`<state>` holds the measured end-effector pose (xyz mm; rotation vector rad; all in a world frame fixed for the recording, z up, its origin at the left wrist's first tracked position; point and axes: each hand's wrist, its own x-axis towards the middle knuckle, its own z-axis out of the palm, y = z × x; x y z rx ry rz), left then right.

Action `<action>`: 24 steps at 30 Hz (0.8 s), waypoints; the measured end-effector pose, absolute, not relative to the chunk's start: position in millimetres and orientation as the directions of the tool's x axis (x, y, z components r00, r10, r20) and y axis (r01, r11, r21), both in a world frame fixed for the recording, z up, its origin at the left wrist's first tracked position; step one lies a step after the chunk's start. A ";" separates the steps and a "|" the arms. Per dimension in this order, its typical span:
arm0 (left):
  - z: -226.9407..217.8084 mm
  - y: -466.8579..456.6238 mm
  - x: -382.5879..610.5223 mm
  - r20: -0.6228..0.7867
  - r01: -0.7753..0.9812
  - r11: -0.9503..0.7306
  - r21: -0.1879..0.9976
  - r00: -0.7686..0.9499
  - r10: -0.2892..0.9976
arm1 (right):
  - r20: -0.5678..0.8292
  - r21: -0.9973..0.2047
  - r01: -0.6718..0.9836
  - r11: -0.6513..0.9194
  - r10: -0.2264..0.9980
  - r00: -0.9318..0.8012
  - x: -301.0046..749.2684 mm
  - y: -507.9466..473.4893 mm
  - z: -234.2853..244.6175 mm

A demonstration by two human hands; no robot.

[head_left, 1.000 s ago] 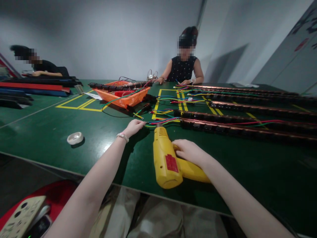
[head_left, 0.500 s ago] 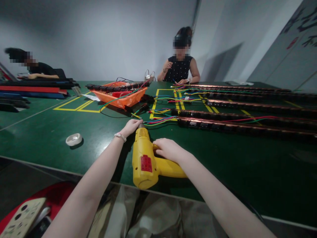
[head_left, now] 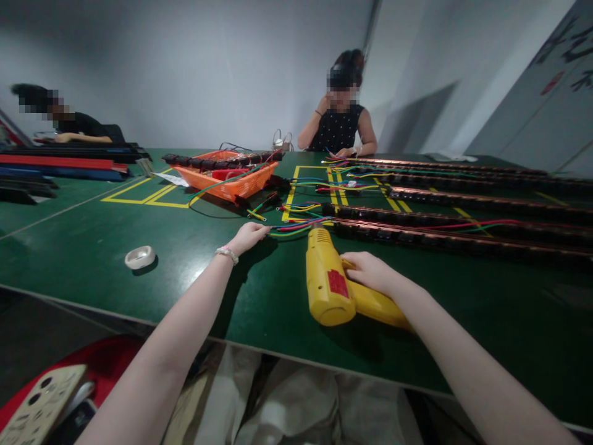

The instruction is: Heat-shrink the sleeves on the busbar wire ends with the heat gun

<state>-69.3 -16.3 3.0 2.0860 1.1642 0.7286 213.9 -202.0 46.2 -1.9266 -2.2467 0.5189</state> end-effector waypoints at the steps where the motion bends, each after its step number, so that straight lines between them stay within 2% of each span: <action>1: 3.6 -17.4 -69.1 0.157 0.536 -0.411 0.737 0.455 0.876 | -0.119 -0.338 0.936 0.097 0.982 -0.144 222.0 -203.3 46.1; 6: 7.2 -22.2 -67.9 0.162 0.569 -0.440 0.695 0.473 0.866 | -0.116 -0.318 0.947 0.046 0.989 -0.087 241.3 -209.8 47.1; 17: 10.2 -25.4 -66.8 0.176 0.548 -0.455 0.702 0.485 0.857 | -0.141 -0.306 0.952 0.025 0.987 -0.071 233.6 -213.4 51.6; 24: 11.3 -25.7 -66.3 0.148 0.541 -0.396 0.742 0.444 0.884 | -0.148 -0.328 0.934 0.142 0.969 -0.199 200.1 -209.6 50.1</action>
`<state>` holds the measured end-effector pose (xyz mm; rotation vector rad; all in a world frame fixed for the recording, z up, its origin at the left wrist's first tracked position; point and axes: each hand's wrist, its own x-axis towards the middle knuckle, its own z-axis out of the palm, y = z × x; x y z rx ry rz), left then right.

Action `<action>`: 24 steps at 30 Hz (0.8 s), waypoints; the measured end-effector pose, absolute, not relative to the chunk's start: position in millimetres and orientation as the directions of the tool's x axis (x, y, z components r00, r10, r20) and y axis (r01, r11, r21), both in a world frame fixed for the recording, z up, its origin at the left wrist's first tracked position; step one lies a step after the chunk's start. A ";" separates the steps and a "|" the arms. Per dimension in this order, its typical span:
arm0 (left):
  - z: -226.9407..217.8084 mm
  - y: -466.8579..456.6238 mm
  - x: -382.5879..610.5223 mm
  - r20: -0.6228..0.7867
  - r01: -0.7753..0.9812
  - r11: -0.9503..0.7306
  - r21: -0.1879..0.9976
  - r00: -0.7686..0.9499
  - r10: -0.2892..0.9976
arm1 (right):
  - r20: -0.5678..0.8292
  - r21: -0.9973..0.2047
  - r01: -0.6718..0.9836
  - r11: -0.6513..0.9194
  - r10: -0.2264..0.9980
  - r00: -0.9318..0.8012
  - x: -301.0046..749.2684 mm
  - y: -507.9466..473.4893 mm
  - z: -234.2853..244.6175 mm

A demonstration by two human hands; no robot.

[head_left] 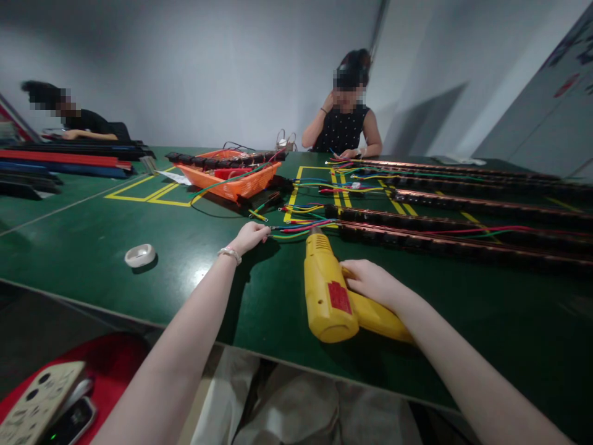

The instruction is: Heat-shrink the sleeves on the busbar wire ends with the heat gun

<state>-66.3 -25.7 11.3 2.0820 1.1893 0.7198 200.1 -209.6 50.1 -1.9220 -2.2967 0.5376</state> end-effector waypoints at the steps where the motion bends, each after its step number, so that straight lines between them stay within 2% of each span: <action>1: 10.9 -25.8 -66.1 0.153 0.547 -0.394 0.738 0.433 0.888 | -0.144 -0.331 0.930 0.161 0.965 -0.218 191.9 -208.4 50.3; 10: 5.2 -24.4 -65.7 0.229 0.577 -0.464 0.672 0.434 0.871 | -0.091 -0.296 0.903 0.311 0.932 -0.351 126.3 -193.9 50.8; 24: 7.4 -26.5 -65.2 0.256 0.585 -0.512 0.629 0.467 0.847 | -0.083 -0.368 0.858 0.359 0.906 -0.415 135.1 -191.5 48.5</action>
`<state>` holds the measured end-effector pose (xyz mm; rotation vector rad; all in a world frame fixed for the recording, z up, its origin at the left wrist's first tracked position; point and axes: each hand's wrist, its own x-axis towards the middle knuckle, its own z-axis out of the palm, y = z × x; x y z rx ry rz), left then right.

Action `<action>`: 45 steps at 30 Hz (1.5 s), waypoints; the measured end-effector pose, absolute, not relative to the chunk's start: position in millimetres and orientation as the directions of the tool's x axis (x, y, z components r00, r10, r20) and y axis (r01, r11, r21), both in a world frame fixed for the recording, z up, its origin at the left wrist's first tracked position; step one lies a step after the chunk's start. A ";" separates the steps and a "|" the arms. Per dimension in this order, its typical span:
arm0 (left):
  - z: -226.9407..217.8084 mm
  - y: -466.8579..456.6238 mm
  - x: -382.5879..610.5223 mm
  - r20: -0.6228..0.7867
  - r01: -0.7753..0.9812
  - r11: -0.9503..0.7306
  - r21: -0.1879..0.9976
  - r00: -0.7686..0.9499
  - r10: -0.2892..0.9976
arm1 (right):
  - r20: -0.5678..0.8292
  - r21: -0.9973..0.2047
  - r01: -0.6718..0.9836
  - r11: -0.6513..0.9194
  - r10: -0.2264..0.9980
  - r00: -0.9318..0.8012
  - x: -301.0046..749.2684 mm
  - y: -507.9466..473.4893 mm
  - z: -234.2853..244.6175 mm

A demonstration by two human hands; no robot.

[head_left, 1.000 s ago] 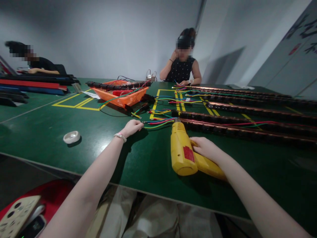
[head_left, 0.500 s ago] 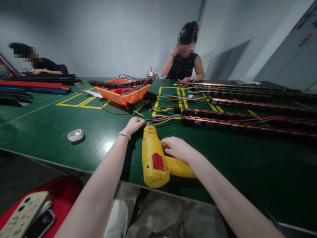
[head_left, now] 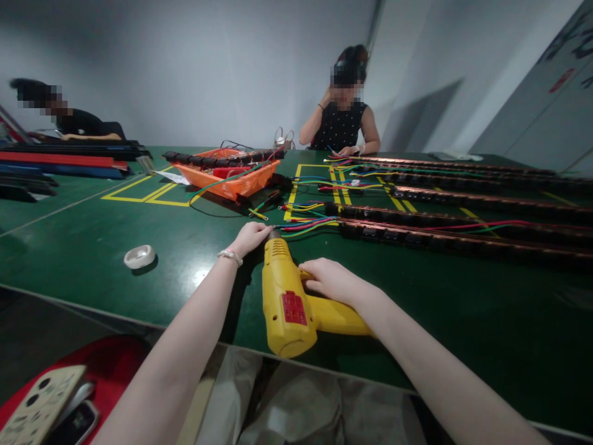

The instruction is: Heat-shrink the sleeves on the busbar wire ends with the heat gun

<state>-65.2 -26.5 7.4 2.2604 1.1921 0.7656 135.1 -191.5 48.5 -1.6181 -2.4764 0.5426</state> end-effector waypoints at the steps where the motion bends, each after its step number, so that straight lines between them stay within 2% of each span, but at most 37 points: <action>1: 7.0 -26.5 -65.0 0.257 0.586 -0.518 0.623 0.472 0.843 | -0.087 -0.378 0.856 0.352 0.907 -0.411 138.6 -191.8 48.5; 9: 6.6 -25.1 -64.2 0.256 0.599 -0.552 0.580 0.509 0.822 | -0.117 -0.404 0.886 0.228 0.948 -0.297 197.7 -196.8 45.0; 16: 9.1 -29.7 -64.5 0.258 0.622 -0.533 0.573 0.480 0.838 | -0.119 -0.375 0.923 0.086 0.983 -0.140 241.2 -205.5 44.9; 24: 8.1 -30.8 -61.4 0.269 0.638 -0.519 0.569 0.452 0.850 | -0.117 -0.371 0.927 0.048 0.988 -0.097 238.2 -211.7 50.9; 31: 7.4 -28.9 -58.6 0.236 0.634 -0.473 0.612 0.424 0.874 | -0.146 -0.382 0.921 0.072 0.980 -0.137 238.0 -209.1 48.3; 39: 5.1 -27.4 -59.7 0.235 0.552 -0.449 0.703 0.415 0.879 | -0.139 -0.389 0.902 0.186 0.956 -0.257 183.6 -205.2 49.2; 45: 4.8 -28.7 -58.5 0.262 0.532 -0.471 0.703 0.422 0.868 | -0.101 -0.365 0.885 0.288 0.933 -0.345 137.8 -198.2 53.2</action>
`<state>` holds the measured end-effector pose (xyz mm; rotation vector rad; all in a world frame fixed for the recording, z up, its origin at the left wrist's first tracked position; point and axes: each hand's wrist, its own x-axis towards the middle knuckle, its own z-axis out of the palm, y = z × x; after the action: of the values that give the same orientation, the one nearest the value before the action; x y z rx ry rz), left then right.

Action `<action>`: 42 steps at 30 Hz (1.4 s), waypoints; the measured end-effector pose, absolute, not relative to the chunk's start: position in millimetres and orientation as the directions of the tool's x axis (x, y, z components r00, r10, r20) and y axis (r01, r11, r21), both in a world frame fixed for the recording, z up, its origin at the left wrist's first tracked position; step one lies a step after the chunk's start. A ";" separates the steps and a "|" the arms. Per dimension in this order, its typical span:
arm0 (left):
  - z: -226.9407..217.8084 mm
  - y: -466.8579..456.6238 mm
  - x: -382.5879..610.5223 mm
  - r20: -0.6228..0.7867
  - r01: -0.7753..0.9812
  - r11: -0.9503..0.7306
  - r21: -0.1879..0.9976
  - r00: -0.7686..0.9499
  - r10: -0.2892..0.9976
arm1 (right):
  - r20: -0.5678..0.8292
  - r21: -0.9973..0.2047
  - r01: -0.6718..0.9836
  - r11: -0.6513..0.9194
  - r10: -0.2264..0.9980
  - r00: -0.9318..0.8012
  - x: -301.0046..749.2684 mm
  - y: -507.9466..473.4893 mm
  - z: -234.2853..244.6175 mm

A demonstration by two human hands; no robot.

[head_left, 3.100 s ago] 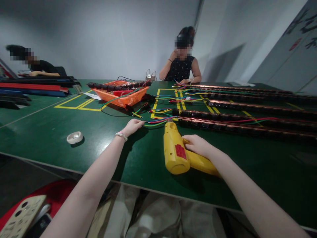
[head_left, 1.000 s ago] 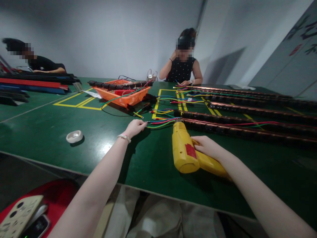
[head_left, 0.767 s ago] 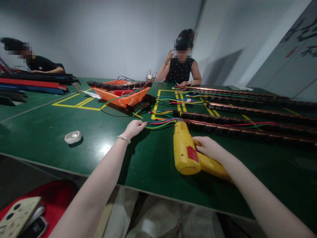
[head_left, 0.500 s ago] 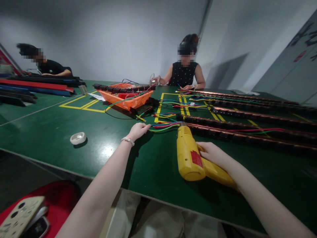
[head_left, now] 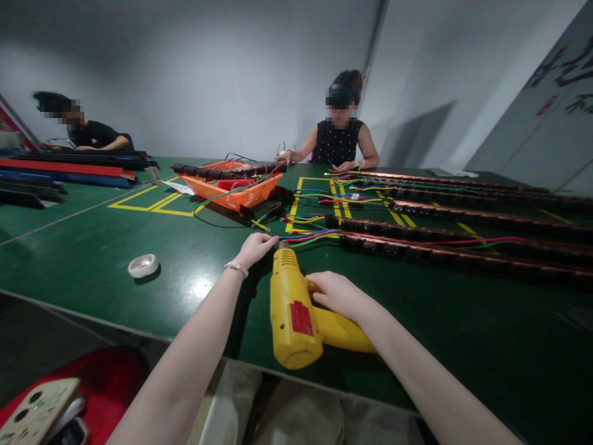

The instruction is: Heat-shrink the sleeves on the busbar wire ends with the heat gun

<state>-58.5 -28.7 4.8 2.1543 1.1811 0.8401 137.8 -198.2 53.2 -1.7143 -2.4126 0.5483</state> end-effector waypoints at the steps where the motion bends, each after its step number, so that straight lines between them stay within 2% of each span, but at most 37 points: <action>1: 4.7 -28.5 -58.4 0.264 0.533 -0.471 0.704 0.419 0.869 | -0.097 -0.361 0.884 0.297 0.931 -0.352 132.6 -197.2 54.0; 10: 5.7 -28.3 -61.1 0.264 0.514 -0.447 0.732 0.391 0.882 | -0.083 -0.368 0.870 0.328 0.921 -0.382 123.7 -195.9 57.0; 15: 5.2 -31.6 -61.7 0.247 0.550 -0.472 0.689 0.434 0.866 | -0.087 -0.408 0.852 0.327 0.915 -0.393 142.0 -197.8 54.8; 21: 5.6 -31.2 -62.4 0.256 0.570 -0.528 0.630 0.489 0.834 | -0.109 -0.431 0.876 0.217 0.951 -0.289 190.0 -203.9 47.8; 30: 4.4 -32.2 -64.3 0.276 0.553 -0.544 0.631 0.496 0.823 | -0.111 -0.449 0.892 0.050 0.988 -0.111 235.2 -212.5 52.2; 33: 4.8 -32.7 -63.7 0.302 0.529 -0.541 0.653 0.473 0.828 | -0.110 -0.444 0.895 0.041 0.989 -0.100 234.3 -212.4 52.7; 37: 7.6 -34.2 -61.3 0.257 0.481 -0.426 0.766 0.378 0.889 | -0.115 -0.431 0.901 0.049 0.987 -0.109 230.0 -213.3 54.7; 39: 8.7 -34.9 -59.3 0.211 0.442 -0.389 0.809 0.399 0.892 | -0.121 -0.422 0.904 0.064 0.985 -0.125 225.3 -214.3 55.8; 42: 8.9 -36.0 -55.2 0.155 0.466 -0.405 0.787 0.487 0.860 | -0.128 -0.405 0.909 0.100 0.978 -0.165 211.9 -214.4 56.2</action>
<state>-55.2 -36.0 8.9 2.0455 1.0893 0.7344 211.9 -214.4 56.2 -1.9083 -2.1943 0.5953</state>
